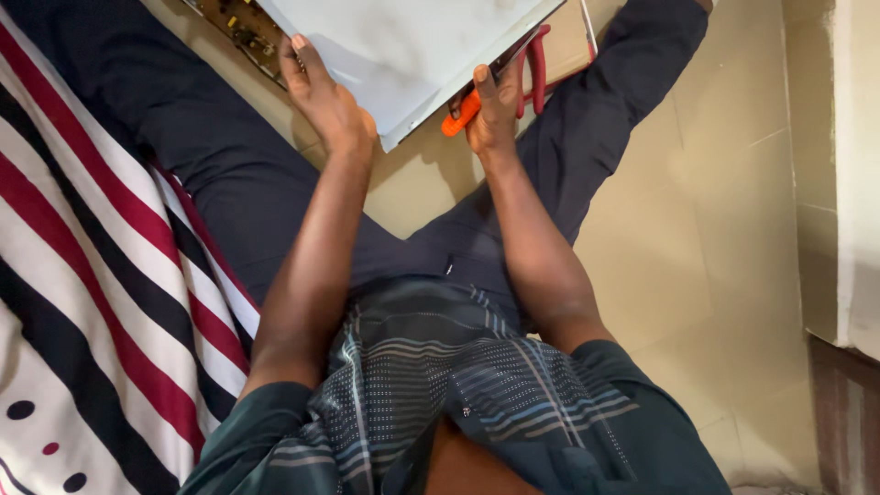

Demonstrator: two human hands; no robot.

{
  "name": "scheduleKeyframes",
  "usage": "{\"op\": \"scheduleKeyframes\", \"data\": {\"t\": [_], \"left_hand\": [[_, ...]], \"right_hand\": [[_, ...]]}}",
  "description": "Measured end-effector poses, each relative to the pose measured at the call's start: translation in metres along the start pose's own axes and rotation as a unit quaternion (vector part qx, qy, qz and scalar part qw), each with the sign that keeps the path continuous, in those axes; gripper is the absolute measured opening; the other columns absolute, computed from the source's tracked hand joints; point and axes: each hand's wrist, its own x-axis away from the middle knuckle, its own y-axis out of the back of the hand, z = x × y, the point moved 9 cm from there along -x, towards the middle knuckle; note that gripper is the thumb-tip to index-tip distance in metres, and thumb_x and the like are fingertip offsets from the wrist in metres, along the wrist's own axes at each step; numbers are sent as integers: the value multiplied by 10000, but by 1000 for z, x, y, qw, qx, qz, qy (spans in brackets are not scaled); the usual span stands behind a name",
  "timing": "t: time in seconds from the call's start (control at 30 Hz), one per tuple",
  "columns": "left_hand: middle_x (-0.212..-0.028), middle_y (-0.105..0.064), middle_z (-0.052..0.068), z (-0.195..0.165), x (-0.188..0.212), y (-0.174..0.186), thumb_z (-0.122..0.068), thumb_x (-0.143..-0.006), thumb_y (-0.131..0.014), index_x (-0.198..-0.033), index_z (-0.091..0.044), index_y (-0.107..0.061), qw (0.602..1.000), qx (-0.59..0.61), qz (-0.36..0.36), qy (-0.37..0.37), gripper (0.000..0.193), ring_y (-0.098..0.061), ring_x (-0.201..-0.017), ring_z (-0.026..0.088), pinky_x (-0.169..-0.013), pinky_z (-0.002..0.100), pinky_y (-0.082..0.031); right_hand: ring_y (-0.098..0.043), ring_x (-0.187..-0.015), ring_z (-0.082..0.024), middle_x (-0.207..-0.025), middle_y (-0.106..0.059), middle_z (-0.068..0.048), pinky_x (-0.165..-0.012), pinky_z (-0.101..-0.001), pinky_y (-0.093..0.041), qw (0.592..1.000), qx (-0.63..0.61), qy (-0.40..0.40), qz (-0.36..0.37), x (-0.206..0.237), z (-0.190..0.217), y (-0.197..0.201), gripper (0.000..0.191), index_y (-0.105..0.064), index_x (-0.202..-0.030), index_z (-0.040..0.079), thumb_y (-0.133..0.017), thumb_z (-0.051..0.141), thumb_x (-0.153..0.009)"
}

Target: The person lies on the floor and unscrews the back cover of a black electronic device with a screwdriver, then removes the cover to expose the internal circuit board. They handle the board and use pliers and a digital multimeter while working on the components.

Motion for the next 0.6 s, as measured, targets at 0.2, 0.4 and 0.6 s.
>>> {"op": "scheduleKeyframes", "data": {"t": [0.2, 0.4, 0.6], "left_hand": [[-1245, -621, 104, -7, 5, -10, -320, -1084, -596, -1351, -50, -530, 999, 39, 8, 6, 385, -572, -1177, 228, -1097, 437, -463], [-1229, -635, 97, -9, 7, -6, -342, -1076, -592, -1333, -73, -557, 1000, 3, -15, 1, 373, -568, -1164, 214, -1096, 419, -455], [-1225, -622, 89, -2, 7, -5, -348, -1081, -601, -1302, -74, -563, 1000, 20, -4, 12, 354, -557, -1168, 215, -1098, 429, -446]], "right_hand": [[-638, -683, -176, -916, -656, -61, -583, -329, -527, 1000, 3, -4, -2, 0, 6, -4, 478, -510, -1277, 65, -786, 320, -980], [-634, -659, -174, -892, -662, -69, -552, -321, -516, 1000, -4, -11, 2, 0, 8, -10, 461, -522, -1262, 42, -768, 326, -995], [-638, -633, -157, -884, -663, -60, -510, -295, -512, 1000, 3, 0, 8, -2, 13, -15, 477, -490, -1295, 79, -775, 304, -986]]}}
